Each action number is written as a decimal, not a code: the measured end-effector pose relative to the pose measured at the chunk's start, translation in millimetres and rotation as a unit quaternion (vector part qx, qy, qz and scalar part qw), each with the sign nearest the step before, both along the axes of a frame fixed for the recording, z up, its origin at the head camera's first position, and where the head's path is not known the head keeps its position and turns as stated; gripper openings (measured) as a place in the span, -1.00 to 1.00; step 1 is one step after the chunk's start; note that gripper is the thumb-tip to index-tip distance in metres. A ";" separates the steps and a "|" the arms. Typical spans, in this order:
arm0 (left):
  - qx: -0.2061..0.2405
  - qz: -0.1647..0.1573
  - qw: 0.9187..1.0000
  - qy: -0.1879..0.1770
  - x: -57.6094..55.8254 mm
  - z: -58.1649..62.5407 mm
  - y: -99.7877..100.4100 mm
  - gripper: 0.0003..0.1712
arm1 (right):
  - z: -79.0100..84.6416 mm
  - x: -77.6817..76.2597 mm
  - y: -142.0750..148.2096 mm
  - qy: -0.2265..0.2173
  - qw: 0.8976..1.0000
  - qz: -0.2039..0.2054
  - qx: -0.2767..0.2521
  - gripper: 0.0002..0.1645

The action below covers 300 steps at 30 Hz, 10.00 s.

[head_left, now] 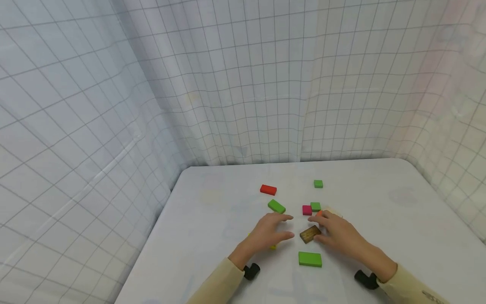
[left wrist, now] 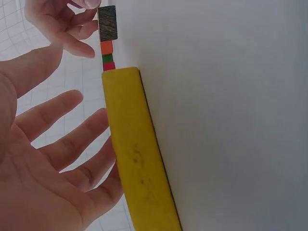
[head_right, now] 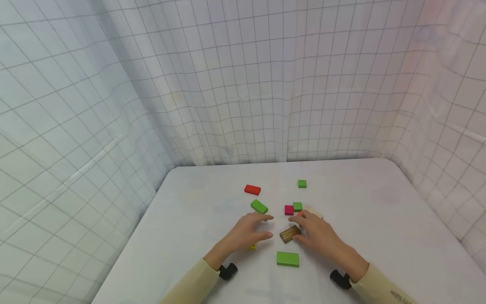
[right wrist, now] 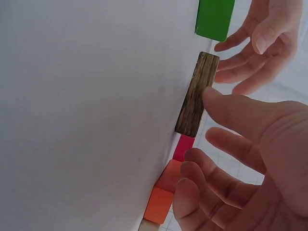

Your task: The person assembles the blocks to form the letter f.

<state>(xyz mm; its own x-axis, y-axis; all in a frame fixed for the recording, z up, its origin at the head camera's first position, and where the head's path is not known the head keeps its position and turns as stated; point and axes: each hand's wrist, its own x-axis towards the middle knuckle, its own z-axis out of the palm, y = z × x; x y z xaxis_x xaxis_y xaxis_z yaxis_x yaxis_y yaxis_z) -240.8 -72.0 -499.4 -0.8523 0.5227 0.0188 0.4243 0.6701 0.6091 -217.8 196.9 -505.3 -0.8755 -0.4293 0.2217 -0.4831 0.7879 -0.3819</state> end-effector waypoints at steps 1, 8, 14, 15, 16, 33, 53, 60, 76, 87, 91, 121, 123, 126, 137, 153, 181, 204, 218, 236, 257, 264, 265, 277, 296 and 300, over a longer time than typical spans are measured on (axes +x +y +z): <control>-0.003 -0.007 1.000 -0.003 -1.1 -0.3 1.7 -0.40 | -0.1 -1.0 -0.1 -0.005 1.000 0.002 0.002 -0.42; -0.037 -0.029 0.999 -0.004 -4.8 1.4 10.5 -0.42 | -0.1 -6.4 0.5 -0.019 0.999 0.031 0.001 -0.53; -0.049 -0.030 0.998 -0.004 -5.5 5.1 16.9 -0.53 | 1.7 -8.0 0.5 -0.013 0.999 0.049 0.000 -0.60; -0.050 -0.031 0.998 -0.004 -5.5 5.5 17.9 -0.56 | 1.7 -8.3 0.6 -0.014 0.999 0.048 -0.002 -0.60; -0.051 -0.032 0.998 -0.003 -5.7 5.8 18.7 -0.58 | 1.7 -8.8 0.6 -0.016 0.999 0.047 -0.002 -0.60; -0.052 -0.080 0.994 0.061 -12.9 0.6 20.8 -0.82 | 9.6 -14.0 -2.2 -0.032 0.996 0.068 -0.053 -0.57; 0.030 -0.024 0.998 -0.044 -10.3 3.6 11.8 -0.84 | 21.9 -19.8 -10.9 -0.084 0.985 0.104 -0.107 -0.58; 0.057 -0.012 0.994 -0.093 -10.3 8.2 3.7 -0.85 | 25.0 -18.7 -14.0 -0.129 0.975 0.114 -0.144 -0.57; 0.082 0.017 0.987 -0.137 -2.6 10.2 -7.9 -0.91 | 18.6 -19.9 -27.2 -0.319 0.892 0.104 -0.301 -0.54; 0.001 -0.009 1.000 -0.007 9.8 2.2 -9.3 -0.67 | 8.6 -20.8 -39.7 -0.307 0.903 0.096 -0.286 -0.70; -0.053 -0.009 0.998 0.040 14.7 2.2 -9.4 -0.51 | 4.8 -20.8 -44.2 -0.300 0.911 0.091 -0.267 -0.79; -0.177 -0.007 0.981 0.084 33.4 5.1 -8.8 -0.32 | -1.0 0.2 -49.9 -0.173 0.980 0.067 -0.073 -0.43; -0.179 -0.005 0.980 0.083 34.1 5.6 -8.6 -0.30 | 0.8 5.1 -51.3 -0.161 0.984 0.060 -0.047 -0.31; -0.177 -0.003 0.980 0.086 33.9 6.6 -8.4 -0.30 | 3.3 10.1 -53.7 -0.145 0.988 0.048 -0.021 -0.20; -0.167 -0.004 0.983 0.078 34.6 8.3 -7.3 -0.35 | 5.1 19.2 -60.2 -0.120 0.992 0.024 0.009 -0.28; -0.166 -0.005 0.983 0.076 33.9 7.3 -7.6 -0.34 | 4.2 21.0 -65.2 -0.102 0.995 -0.003 0.021 -0.35; -0.138 -0.067 0.988 -0.004 11.9 23.7 -33.2 -0.35 | 4.6 22.3 -65.2 -0.087 0.996 0.001 0.032 -0.35; -0.089 -0.134 0.987 -0.022 -23.0 21.0 -76.7 -0.77 | 5.5 23.0 -66.5 -0.103 0.994 -0.014 0.039 -0.34; -0.092 -0.109 0.989 -0.040 -18.2 20.4 -74.1 -0.80 | 4.0 23.3 -66.7 -0.103 0.994 -0.015 0.037 -0.34; -0.058 -0.124 0.989 -0.050 -12.4 21.1 -72.7 -0.81 | 4.3 22.8 -66.5 -0.098 0.995 -0.011 0.033 -0.34; 0.006 -0.133 0.987 -0.094 -28.0 20.0 -74.1 -0.54 | 1.9 21.9 -65.3 -0.095 0.995 -0.005 0.035 -0.34; 0.028 -0.105 0.990 -0.090 -31.0 18.1 -66.3 -0.52 | 2.8 22.0 -65.9 -0.099 0.995 -0.009 0.033 -0.33; 0.033 -0.097 0.991 -0.091 -31.1 18.3 -64.8 -0.53 | 2.9 22.0 -66.1 -0.100 0.994 -0.010 0.033 -0.32; 0.080 0.005 0.992 -0.093 -30.5 19.8 -39.4 -0.51 | 4.4 22.8 -67.2 -0.111 0.993 -0.014 0.033 -0.32; 0.149 0.132 0.977 -0.079 -35.1 8.9 5.6 -0.52 | 3.8 22.9 -66.9 -0.102 0.994 -0.013 0.029 -0.33; 0.142 0.145 0.977 -0.071 -35.4 5.6 12.9 -0.52 | 4.0 22.7 -67.0 -0.105 0.994 -0.015 0.030 -0.33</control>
